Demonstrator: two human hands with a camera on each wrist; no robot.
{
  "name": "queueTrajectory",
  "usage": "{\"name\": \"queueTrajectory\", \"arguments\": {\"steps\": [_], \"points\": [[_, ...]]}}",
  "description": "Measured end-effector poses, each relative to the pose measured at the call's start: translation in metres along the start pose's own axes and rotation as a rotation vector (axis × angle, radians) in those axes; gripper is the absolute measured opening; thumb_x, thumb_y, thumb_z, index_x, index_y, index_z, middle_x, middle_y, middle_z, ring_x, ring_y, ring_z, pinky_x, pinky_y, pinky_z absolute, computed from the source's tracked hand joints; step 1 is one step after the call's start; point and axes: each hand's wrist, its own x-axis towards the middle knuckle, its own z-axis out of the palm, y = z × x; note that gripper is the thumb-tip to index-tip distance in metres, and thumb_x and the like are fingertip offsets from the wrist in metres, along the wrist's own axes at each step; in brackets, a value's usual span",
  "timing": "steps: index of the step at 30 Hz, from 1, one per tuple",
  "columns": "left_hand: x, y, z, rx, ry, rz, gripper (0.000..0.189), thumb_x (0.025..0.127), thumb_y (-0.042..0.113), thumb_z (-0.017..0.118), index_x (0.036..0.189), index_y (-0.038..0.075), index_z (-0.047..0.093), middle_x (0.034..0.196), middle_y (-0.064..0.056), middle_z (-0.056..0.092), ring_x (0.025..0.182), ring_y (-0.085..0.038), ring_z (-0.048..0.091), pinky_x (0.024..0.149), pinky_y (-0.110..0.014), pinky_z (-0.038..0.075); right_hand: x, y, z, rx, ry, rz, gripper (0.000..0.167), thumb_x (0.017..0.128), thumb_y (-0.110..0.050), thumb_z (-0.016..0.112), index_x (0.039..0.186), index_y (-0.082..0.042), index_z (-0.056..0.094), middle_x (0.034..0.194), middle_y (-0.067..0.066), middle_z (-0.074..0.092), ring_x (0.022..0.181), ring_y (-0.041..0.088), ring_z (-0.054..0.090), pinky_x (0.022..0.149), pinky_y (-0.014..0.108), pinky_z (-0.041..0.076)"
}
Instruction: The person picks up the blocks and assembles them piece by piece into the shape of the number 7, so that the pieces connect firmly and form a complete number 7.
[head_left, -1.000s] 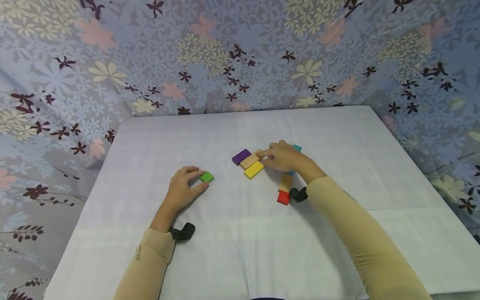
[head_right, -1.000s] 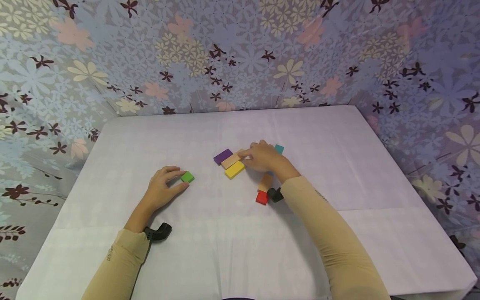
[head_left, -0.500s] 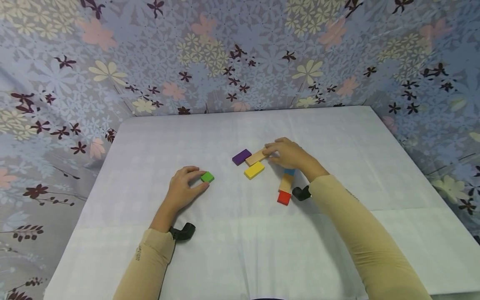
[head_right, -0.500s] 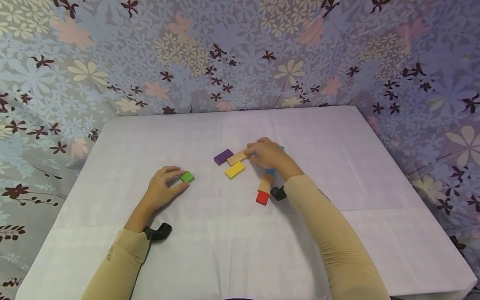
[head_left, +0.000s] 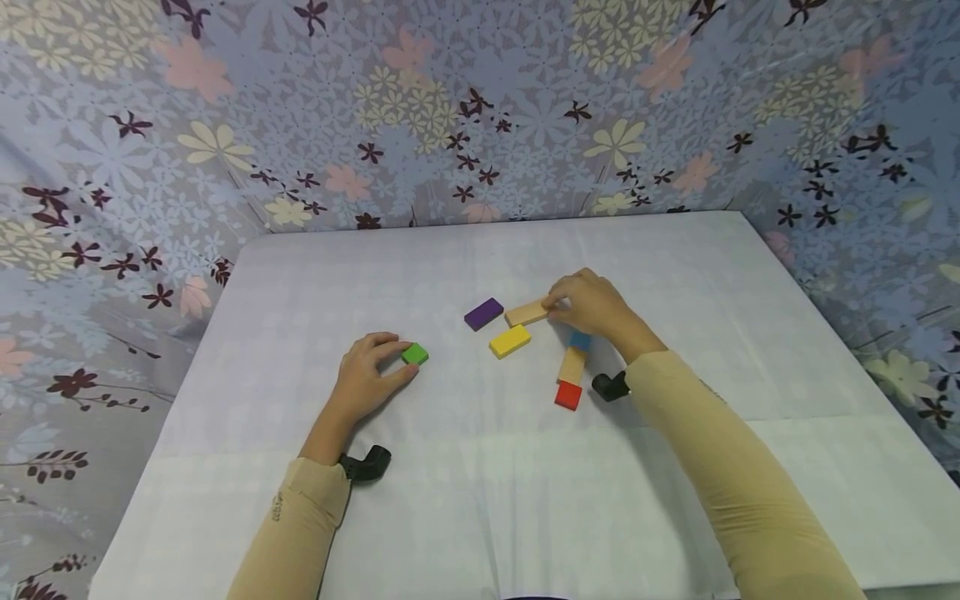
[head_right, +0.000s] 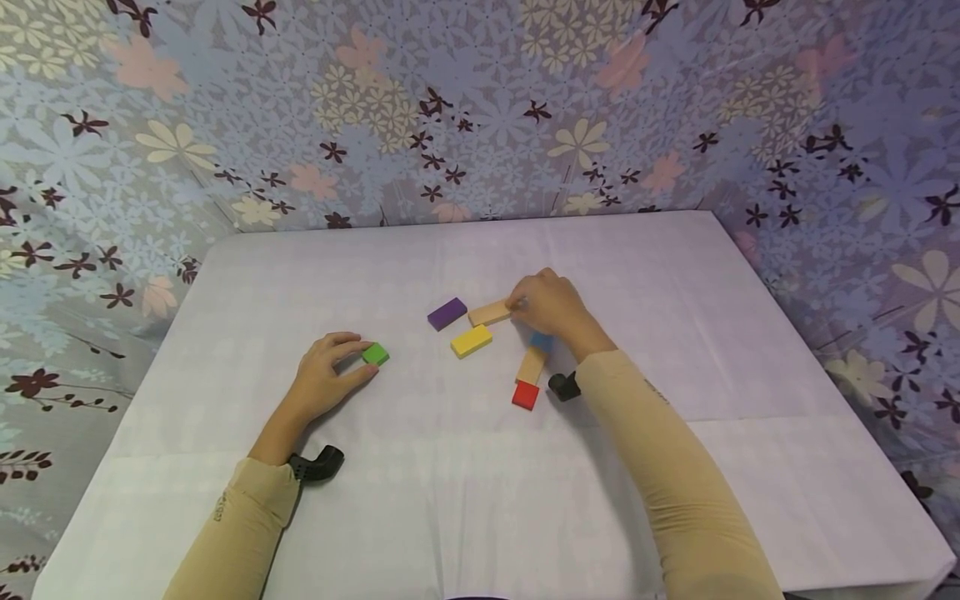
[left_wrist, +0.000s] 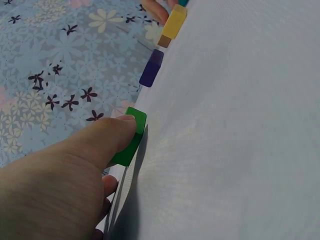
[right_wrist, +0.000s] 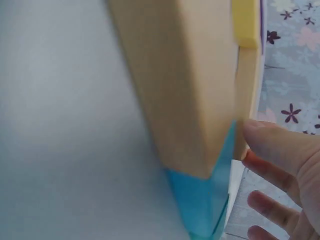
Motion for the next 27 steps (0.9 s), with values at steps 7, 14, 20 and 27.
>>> {"name": "queueTrajectory", "arguments": {"steps": [7,14,20,27], "points": [[0.0,0.001,0.0,0.0,0.006,0.0,0.048,0.091,0.039,0.07,0.133,0.015,0.064,0.145,-0.012,0.05,0.138,-0.036,0.039,0.115,-0.059,0.024,0.006,0.011,0.007,0.079,0.044,0.067,0.018,0.086,-0.027,0.079,0.101,-0.019,0.079,0.118,0.001,0.067,0.116,0.027,0.05,0.105,0.051,0.04],[-0.001,0.001,0.0,0.008,0.001,-0.004,0.048,0.092,0.04,0.07,0.133,0.016,0.064,0.145,-0.012,0.05,0.138,-0.035,0.039,0.115,-0.059,0.024,0.009,0.023,0.014,0.177,0.055,0.092,0.054,0.087,-0.032,0.078,0.136,-0.019,0.058,0.119,0.001,0.064,0.122,0.026,0.044,0.11,0.053,0.038],[-0.001,0.001,0.001,0.005,0.002,-0.007,0.048,0.092,0.04,0.07,0.133,0.016,0.064,0.145,-0.012,0.049,0.139,-0.035,0.039,0.115,-0.059,0.024,0.006,0.033,0.017,0.181,0.103,0.063,0.048,0.088,-0.035,0.076,0.131,-0.016,0.065,0.13,0.006,0.061,0.133,0.033,0.037,0.113,0.056,0.032],[0.0,0.003,0.001,0.009,-0.004,-0.013,0.048,0.092,0.04,0.069,0.133,0.016,0.064,0.145,-0.011,0.049,0.139,-0.034,0.039,0.116,-0.059,0.023,0.007,0.042,0.022,0.196,0.14,0.106,0.042,0.088,-0.043,0.074,0.123,-0.02,0.07,0.148,0.013,0.043,0.146,0.041,0.019,0.117,0.065,0.016]]}}
